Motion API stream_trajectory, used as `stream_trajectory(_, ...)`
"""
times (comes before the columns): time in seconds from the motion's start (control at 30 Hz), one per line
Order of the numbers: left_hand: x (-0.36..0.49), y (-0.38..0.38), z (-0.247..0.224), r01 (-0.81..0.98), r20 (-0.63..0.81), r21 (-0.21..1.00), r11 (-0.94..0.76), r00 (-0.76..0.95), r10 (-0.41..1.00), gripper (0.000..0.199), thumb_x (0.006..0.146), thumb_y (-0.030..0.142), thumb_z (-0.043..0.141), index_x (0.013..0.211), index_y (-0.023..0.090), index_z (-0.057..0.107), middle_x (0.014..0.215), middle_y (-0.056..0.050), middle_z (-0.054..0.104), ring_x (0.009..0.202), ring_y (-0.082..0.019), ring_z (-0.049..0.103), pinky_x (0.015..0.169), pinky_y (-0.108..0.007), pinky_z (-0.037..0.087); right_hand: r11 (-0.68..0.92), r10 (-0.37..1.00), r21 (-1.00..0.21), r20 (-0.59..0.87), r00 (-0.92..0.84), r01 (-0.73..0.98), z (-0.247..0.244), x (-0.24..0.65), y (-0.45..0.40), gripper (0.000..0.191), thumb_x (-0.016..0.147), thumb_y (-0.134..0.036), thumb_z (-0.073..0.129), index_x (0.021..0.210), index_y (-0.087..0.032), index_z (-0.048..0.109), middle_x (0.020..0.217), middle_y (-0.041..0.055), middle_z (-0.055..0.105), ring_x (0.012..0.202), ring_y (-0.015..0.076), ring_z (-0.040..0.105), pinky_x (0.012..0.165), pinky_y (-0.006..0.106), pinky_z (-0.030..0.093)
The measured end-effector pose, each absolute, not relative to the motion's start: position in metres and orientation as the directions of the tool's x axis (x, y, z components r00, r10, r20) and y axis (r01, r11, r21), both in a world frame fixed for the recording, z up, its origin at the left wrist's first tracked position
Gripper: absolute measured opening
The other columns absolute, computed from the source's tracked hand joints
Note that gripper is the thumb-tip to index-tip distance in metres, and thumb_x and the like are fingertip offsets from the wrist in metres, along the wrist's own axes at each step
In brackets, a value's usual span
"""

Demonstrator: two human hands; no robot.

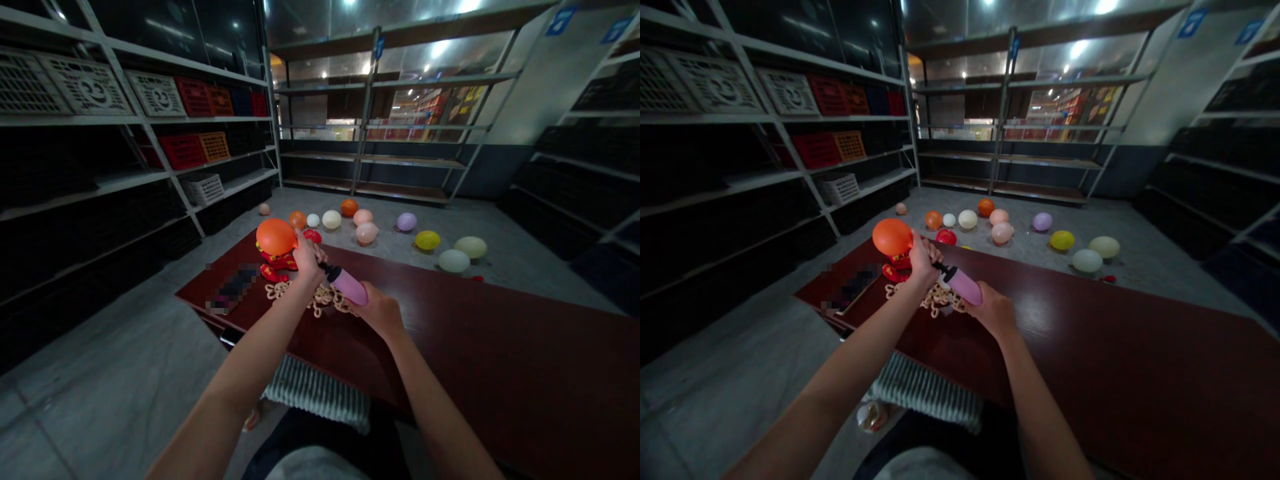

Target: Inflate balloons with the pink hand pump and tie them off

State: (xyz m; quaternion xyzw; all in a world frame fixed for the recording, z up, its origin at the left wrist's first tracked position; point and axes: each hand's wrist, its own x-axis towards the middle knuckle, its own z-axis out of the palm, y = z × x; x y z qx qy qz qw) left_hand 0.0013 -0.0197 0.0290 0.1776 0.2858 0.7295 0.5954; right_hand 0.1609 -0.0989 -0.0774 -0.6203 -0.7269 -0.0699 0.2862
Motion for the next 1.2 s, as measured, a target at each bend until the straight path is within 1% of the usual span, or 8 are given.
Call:
stream_trajectory(0.23, -0.011, -0.013, 0.017, -0.803, -0.146, 0.582, -0.131, -0.261, 0.954, 0.058, 0.099, 0.048, 0.04, 0.05, 0.02, 0.023, 0.035, 0.006, 0.024, 0.027, -0.007, 0.023, 0.031, -0.021, 0.021, 0.235, 0.836, -0.143, 0.535, -0.124, 0.961, -0.076, 0.161, -0.099, 0.042, 0.081, -0.053, 0.062, 0.107, -0.02, 0.063, 0.095, 0.0084, 0.074, 0.081, 0.0232, 0.07, 0.063, 0.029, 0.042)
stream_trajectory(0.43, -0.025, 0.0, 0.013, -0.843, -0.191, 0.522, -0.131, -0.265, 0.945, 0.058, 0.098, 0.05, 0.042, 0.052, 0.02, 0.023, 0.039, 0.007, 0.024, 0.029, -0.006, 0.022, 0.034, -0.022, 0.021, 0.205, 0.822, -0.034, 0.549, -0.153, 0.978, -0.075, 0.176, -0.098, 0.047, 0.084, -0.057, 0.058, 0.112, -0.02, 0.063, 0.097, 0.0088, 0.074, 0.079, 0.0229, 0.068, 0.063, 0.029, 0.039)
stream_trajectory(0.5, -0.033, 0.005, 0.015, -0.845, -0.19, 0.519, -0.132, -0.265, 0.945, 0.056, 0.098, 0.047, 0.041, 0.053, 0.02, 0.024, 0.04, 0.006, 0.025, 0.031, -0.006, 0.022, 0.036, -0.022, 0.021, 0.187, 0.815, -0.013, 0.56, -0.148, 0.982, -0.074, 0.181, -0.099, 0.048, 0.083, -0.058, 0.059, 0.113, -0.02, 0.062, 0.097, 0.009, 0.073, 0.079, 0.0229, 0.067, 0.062, 0.029, 0.038)
stream_trajectory(0.63, -0.054, 0.017, 0.026, -0.83, -0.19, 0.537, -0.153, -0.295, 0.936, 0.052, 0.099, 0.044, 0.042, 0.056, 0.019, 0.025, 0.042, 0.006, 0.025, 0.033, -0.005, 0.021, 0.039, -0.022, 0.021, 0.145, 0.817, 0.017, 0.561, -0.13, 0.989, -0.067, 0.183, -0.102, 0.046, 0.082, -0.057, 0.06, 0.108, -0.02, 0.064, 0.089, 0.0095, 0.073, 0.075, 0.0228, 0.066, 0.059, 0.029, 0.034)
stream_trajectory(0.77, -0.072, 0.022, 0.038, -0.823, -0.16, 0.541, -0.175, -0.305, 0.939, 0.052, 0.1, 0.043, 0.04, 0.056, 0.02, 0.025, 0.043, 0.005, 0.025, 0.034, -0.005, 0.021, 0.04, -0.024, 0.021, 0.156, 0.826, -0.012, 0.549, -0.124, 0.988, -0.061, 0.177, -0.105, 0.043, 0.083, -0.055, 0.059, 0.107, -0.019, 0.064, 0.088, 0.0099, 0.072, 0.074, 0.0225, 0.065, 0.059, 0.029, 0.032)
stream_trajectory(0.9, -0.072, 0.016, 0.04, -0.824, -0.123, 0.54, -0.175, -0.282, 0.951, 0.051, 0.1, 0.036, 0.042, 0.055, 0.019, 0.024, 0.044, 0.005, 0.023, 0.034, -0.006, 0.019, 0.039, -0.024, 0.02, 0.129, 0.846, -0.036, 0.525, -0.091, 0.991, -0.063, 0.174, -0.108, 0.043, 0.083, -0.056, 0.058, 0.104, -0.02, 0.063, 0.087, 0.0094, 0.072, 0.072, 0.022, 0.064, 0.058, 0.03, 0.03)
stream_trajectory(1.03, -0.056, 0.008, 0.033, -0.833, -0.088, 0.528, -0.166, -0.248, 0.965, 0.046, 0.098, 0.025, 0.04, 0.056, 0.019, 0.023, 0.044, 0.006, 0.02, 0.033, -0.006, 0.019, 0.039, -0.022, 0.02, 0.111, 0.85, -0.042, 0.522, -0.073, 0.993, -0.067, 0.18, -0.111, 0.04, 0.081, -0.052, 0.062, 0.104, -0.019, 0.063, 0.087, 0.0088, 0.072, 0.071, 0.0226, 0.064, 0.057, 0.03, 0.029)
stream_trajectory(1.2, -0.02, -0.001, 0.022, -0.847, -0.101, 0.521, -0.105, -0.183, 0.978, 0.042, 0.095, 0.019, 0.037, 0.055, 0.019, 0.023, 0.042, 0.007, 0.021, 0.032, -0.006, 0.019, 0.038, -0.022, 0.019, 0.105, 0.839, -0.069, 0.542, -0.051, 0.992, -0.066, 0.183, -0.113, 0.04, 0.081, -0.053, 0.06, 0.103, -0.019, 0.062, 0.087, 0.0086, 0.072, 0.071, 0.0215, 0.064, 0.057, 0.03, 0.029)
